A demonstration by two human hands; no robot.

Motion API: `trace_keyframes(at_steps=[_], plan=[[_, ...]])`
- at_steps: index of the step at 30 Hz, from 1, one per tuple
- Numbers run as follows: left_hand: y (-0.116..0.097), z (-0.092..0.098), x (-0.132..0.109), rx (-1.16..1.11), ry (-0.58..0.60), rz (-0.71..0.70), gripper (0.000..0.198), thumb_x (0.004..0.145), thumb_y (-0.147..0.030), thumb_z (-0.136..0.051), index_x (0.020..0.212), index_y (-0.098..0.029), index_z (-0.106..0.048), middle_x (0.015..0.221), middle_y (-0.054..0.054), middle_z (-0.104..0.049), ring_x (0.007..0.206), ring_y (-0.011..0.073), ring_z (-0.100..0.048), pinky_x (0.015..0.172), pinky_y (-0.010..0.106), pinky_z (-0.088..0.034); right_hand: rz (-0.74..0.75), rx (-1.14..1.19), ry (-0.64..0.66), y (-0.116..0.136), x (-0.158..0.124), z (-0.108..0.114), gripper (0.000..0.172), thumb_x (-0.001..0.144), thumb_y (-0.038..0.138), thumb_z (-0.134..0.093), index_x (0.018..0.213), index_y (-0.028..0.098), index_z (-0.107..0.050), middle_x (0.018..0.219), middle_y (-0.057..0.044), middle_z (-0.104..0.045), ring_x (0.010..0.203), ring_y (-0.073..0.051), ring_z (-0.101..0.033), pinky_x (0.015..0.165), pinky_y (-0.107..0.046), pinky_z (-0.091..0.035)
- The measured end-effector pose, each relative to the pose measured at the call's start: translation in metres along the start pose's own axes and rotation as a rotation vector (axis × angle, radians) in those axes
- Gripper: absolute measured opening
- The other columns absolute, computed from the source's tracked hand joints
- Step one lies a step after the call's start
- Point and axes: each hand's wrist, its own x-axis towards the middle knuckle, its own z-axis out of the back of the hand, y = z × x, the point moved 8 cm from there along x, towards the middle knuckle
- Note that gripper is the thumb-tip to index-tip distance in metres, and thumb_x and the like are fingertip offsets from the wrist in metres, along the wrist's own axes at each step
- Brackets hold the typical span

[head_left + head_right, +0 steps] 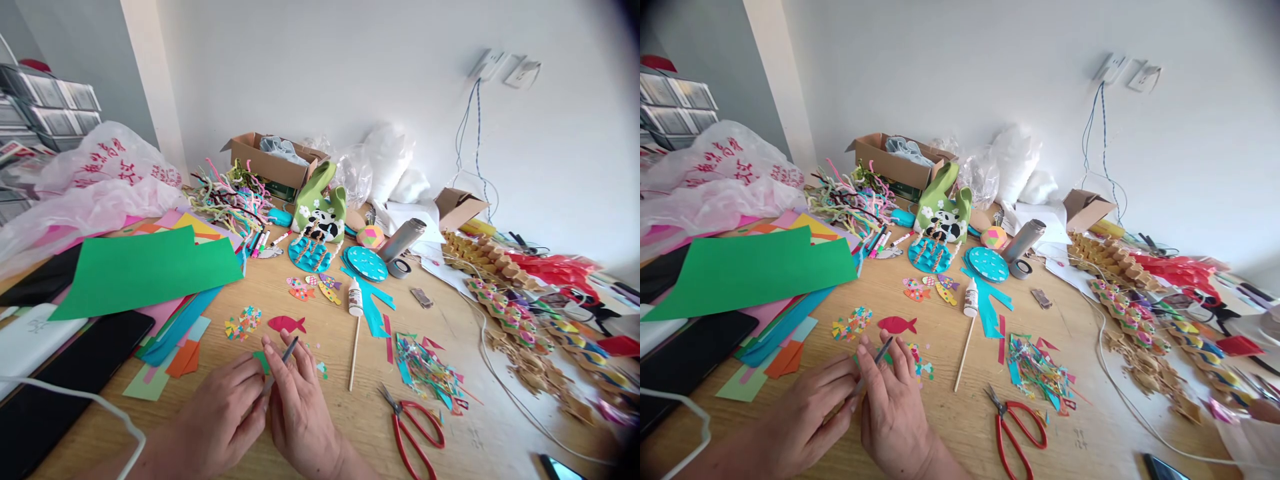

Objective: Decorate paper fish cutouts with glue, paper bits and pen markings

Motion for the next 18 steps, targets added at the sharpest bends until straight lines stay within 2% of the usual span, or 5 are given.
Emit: trace_keyframes(at_steps=[5,11,15,18], plan=[[0.001,-0.001,-0.001,0.003,-0.01,-0.01,0.028,0.093,-0.016,-0.04,0.1,-0.022,-0.066,0.091,0.006,-0.067,0.088,0.0187,-0.065,0.087,0.03,-0.056,-0.002,0.015,-0.004,0.0,-0.001,0.0,0.088,0.081,-0.001,-0.044,0.16,0.016,-0.012,0.147,-0.013,-0.055,0.15,-0.033,-0.026,0.108,-0.061,-0.043],[0.0,-0.003,-0.003,-0.031,-0.001,-0.017,0.023,0.095,-0.019,-0.041,0.092,-0.022,-0.063,0.088,0.005,-0.064,0.085,0.0177,-0.063,0.083,0.028,-0.054,-0.017,0.006,-0.013,-0.002,-0.002,0.003,0.083,0.084,0.003,-0.044,0.16,0.017,-0.013,0.147,-0.014,-0.055,0.144,-0.034,-0.038,0.105,-0.06,-0.046],[-0.002,-0.002,-0.003,-0.078,0.059,0.005,0.029,0.1,-0.021,-0.034,0.083,-0.021,-0.058,0.084,0.004,-0.062,0.082,0.0165,-0.059,0.077,0.027,-0.05,-0.1,0.043,-0.043,-0.011,-0.005,0.006,0.073,0.087,0.001,-0.043,0.155,0.019,-0.024,0.146,-0.013,-0.055,0.142,-0.031,-0.041,0.107,-0.058,-0.044],[-0.002,0.003,0.0,-0.059,0.06,0.001,0.034,0.101,-0.018,-0.03,0.082,-0.021,-0.058,0.081,0.004,-0.062,0.082,0.0169,-0.058,0.077,0.029,-0.049,-0.165,0.106,-0.095,-0.019,-0.009,0.008,0.059,0.089,0.001,-0.045,0.144,0.021,-0.035,0.143,-0.012,-0.057,0.139,-0.029,-0.043,0.107,-0.056,-0.044]])
